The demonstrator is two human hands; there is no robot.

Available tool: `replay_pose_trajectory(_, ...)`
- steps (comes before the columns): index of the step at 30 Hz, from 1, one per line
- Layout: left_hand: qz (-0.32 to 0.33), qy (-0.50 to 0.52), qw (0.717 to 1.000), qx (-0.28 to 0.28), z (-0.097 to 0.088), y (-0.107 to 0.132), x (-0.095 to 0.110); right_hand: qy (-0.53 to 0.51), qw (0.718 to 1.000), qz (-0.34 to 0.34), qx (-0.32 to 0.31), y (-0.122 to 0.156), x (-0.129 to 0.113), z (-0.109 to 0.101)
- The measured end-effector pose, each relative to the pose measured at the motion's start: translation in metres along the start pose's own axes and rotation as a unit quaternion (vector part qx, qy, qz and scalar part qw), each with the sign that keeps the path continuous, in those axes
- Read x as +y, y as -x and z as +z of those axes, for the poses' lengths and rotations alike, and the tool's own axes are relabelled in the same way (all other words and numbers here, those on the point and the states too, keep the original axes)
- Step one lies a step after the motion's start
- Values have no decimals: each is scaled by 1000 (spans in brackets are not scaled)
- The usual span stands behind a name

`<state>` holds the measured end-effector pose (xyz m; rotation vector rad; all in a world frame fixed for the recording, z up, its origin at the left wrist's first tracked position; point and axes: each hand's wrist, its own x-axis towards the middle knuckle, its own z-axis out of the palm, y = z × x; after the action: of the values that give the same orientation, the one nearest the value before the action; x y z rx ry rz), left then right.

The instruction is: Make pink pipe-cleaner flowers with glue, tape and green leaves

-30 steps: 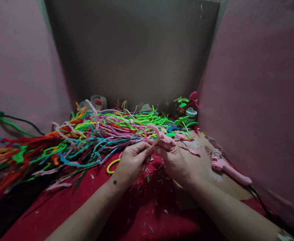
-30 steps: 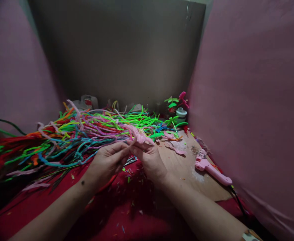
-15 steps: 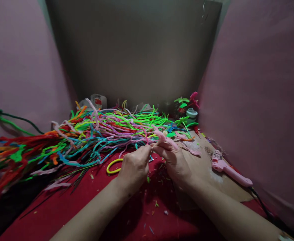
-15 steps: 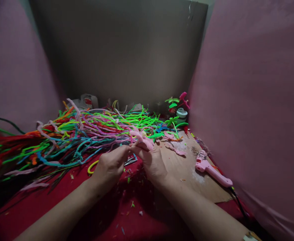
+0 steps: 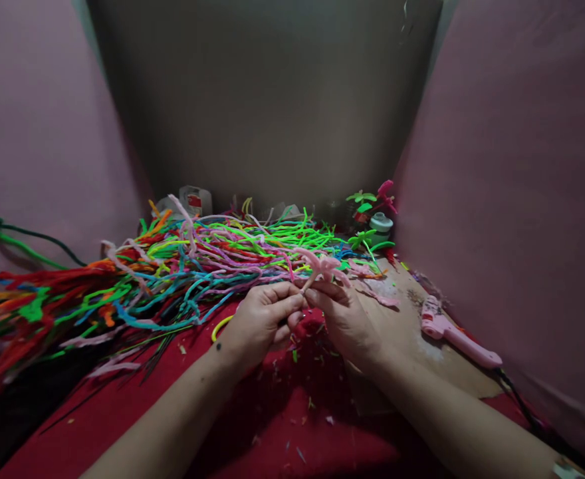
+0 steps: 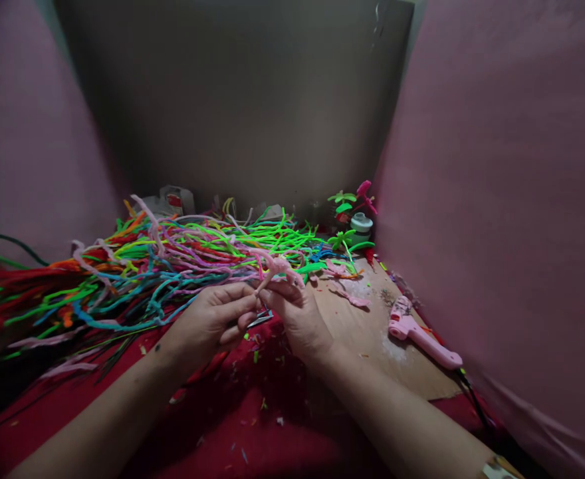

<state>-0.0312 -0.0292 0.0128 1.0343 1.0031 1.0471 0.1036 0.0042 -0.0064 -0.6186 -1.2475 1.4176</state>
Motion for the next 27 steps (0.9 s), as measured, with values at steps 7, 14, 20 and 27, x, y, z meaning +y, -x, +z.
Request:
replay_pose_trajectory(7, -54, 88, 988, -113, -11, -1, 0, -25, 995, 25, -94, -4, 15, -8)
replay_pose_trajectory(14, 150, -257, 954, 45, -2, -2, -10, -68, 998, 2, -6, 3, 1, 3)
replay_pose_trajectory(20, 343, -523, 770, 126, -4, -9, -32, 30, 999, -34, 7, 2, 5, 1)
replay_pose_trajectory(27, 247, -384, 879, 138, -1, -6, -18, -3, 1000, -9, -23, 3, 3, 3)
